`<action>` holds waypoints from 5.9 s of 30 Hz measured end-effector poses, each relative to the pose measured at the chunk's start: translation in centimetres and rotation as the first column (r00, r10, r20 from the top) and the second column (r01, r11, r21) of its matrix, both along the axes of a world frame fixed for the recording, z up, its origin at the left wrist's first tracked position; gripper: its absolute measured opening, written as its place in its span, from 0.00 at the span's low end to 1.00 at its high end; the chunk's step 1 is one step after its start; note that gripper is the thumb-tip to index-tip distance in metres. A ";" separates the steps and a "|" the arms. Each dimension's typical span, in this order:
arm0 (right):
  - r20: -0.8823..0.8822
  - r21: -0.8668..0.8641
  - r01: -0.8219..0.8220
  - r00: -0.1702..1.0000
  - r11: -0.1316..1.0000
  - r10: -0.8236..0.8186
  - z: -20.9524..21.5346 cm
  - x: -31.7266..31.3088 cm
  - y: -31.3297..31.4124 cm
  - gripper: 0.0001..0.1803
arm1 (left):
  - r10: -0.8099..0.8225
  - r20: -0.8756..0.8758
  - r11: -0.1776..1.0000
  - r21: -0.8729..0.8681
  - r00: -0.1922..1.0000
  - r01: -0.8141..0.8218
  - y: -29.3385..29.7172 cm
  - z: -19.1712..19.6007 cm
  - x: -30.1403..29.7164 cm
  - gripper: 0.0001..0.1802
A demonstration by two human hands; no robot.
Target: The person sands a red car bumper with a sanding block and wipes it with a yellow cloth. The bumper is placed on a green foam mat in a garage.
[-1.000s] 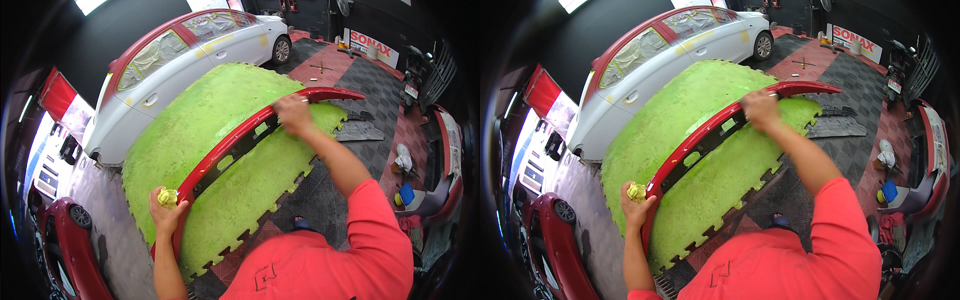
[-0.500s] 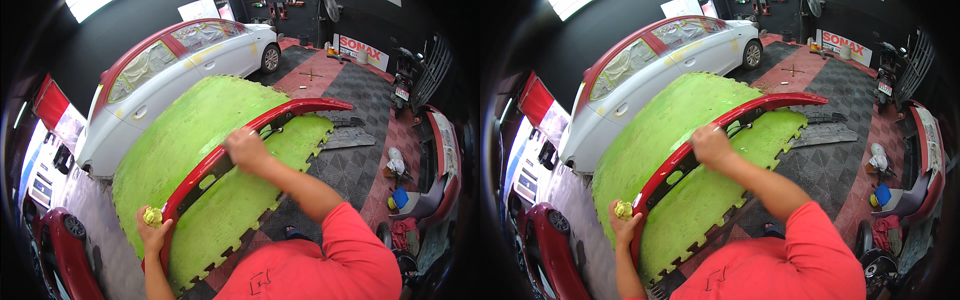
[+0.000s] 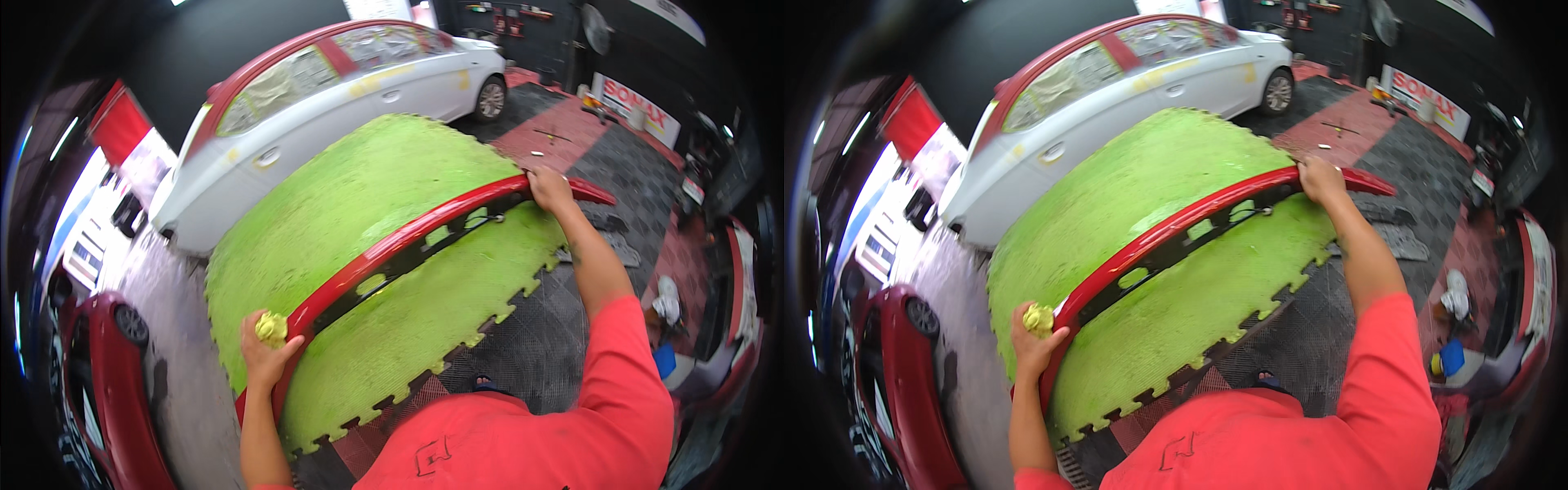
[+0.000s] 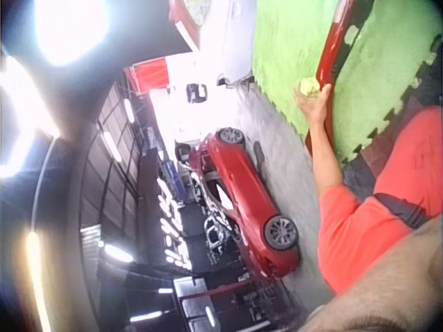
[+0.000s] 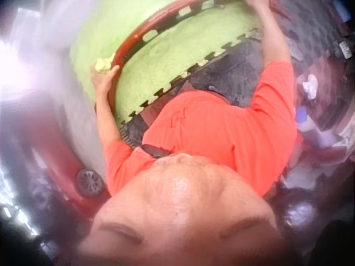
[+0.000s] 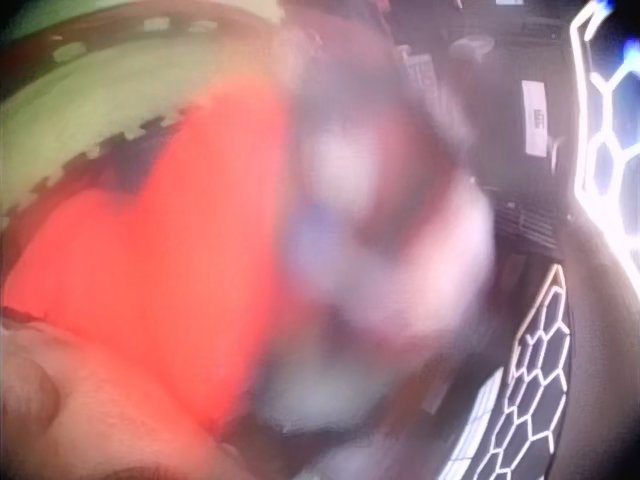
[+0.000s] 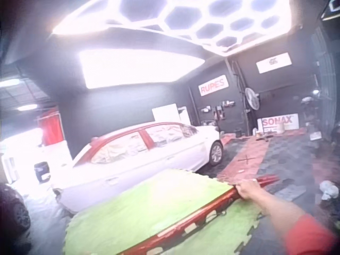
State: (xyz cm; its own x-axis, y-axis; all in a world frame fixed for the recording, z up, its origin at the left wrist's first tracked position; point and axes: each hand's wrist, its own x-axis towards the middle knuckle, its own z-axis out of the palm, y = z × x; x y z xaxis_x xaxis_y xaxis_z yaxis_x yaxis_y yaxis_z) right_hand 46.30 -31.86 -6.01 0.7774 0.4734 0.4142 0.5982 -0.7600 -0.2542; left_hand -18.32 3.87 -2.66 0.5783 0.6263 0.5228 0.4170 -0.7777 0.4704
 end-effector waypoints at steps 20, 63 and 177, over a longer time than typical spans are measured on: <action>0.316 0.157 -0.101 0.948 0.982 0.046 -5.0 -7.6 4.6 0.20 | -0.004 -0.067 0.993 -0.119 0.998 -0.004 0.3 0.8 0.7 0.49; -0.110 0.688 -0.667 -0.485 -0.285 0.868 4.0 -71.8 17.8 0.13 | 0.922 -0.057 0.156 -0.850 -0.383 0.503 -16.5 -30.4 -54.8 0.31; -0.439 0.243 -0.836 0.357 0.492 0.825 -12.4 -119.0 69.7 0.36 | 0.737 0.637 -0.035 -0.294 0.223 0.955 40.5 -26.7 -66.2 0.28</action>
State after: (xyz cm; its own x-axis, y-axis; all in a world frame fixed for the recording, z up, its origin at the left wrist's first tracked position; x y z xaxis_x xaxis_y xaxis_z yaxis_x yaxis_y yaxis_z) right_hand -72.66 37.83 -18.39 0.0546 0.9897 0.1325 0.7432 0.0484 -0.6673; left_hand -84.53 44.39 -29.36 0.6258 0.7570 -0.1879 -0.7411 0.6522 0.1596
